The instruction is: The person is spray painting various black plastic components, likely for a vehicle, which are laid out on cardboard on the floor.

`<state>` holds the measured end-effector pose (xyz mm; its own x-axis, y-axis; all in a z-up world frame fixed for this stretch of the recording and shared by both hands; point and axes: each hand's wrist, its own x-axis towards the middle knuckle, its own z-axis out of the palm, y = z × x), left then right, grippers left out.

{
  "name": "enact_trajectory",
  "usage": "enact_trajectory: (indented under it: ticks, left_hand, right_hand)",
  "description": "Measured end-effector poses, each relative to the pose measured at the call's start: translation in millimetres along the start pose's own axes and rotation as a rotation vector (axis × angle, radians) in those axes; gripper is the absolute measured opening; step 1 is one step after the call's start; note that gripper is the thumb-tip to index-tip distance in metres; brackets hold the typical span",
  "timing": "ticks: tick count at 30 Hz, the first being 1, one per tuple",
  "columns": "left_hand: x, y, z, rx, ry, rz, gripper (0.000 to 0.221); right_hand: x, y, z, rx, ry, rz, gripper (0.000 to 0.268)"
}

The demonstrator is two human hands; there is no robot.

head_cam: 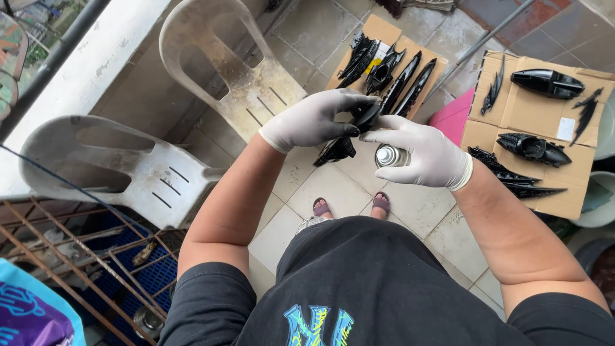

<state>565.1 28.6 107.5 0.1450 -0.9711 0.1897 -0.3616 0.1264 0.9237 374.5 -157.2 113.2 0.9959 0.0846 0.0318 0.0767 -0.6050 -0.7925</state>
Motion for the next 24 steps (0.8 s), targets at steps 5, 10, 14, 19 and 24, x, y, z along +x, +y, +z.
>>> enact_trajectory:
  ticks: [5,10,14,19,24]
  left_hand:
    - [2,-1,3,0.044,-0.038,-0.048,0.053]
    - [2,-10,0,0.017,-0.046,-0.077,0.054]
    - [-4,-16,-7,-0.034,0.052,-0.049,0.055]
    - [-47,-36,-15,-0.357,0.229,-0.040,0.049]
    - [-91,-69,11,-0.360,0.383,-0.192,0.054]
  right_hand:
    - [-1,26,11,-0.011,-0.041,0.034,0.066]
    - [3,20,11,0.018,-0.029,0.011,0.072]
    - [-2,34,9,0.102,0.024,0.012,0.079]
    - [-20,48,-11,0.099,-0.028,-0.003,0.072]
    - [-34,71,-11,1.107,0.006,0.021,0.091]
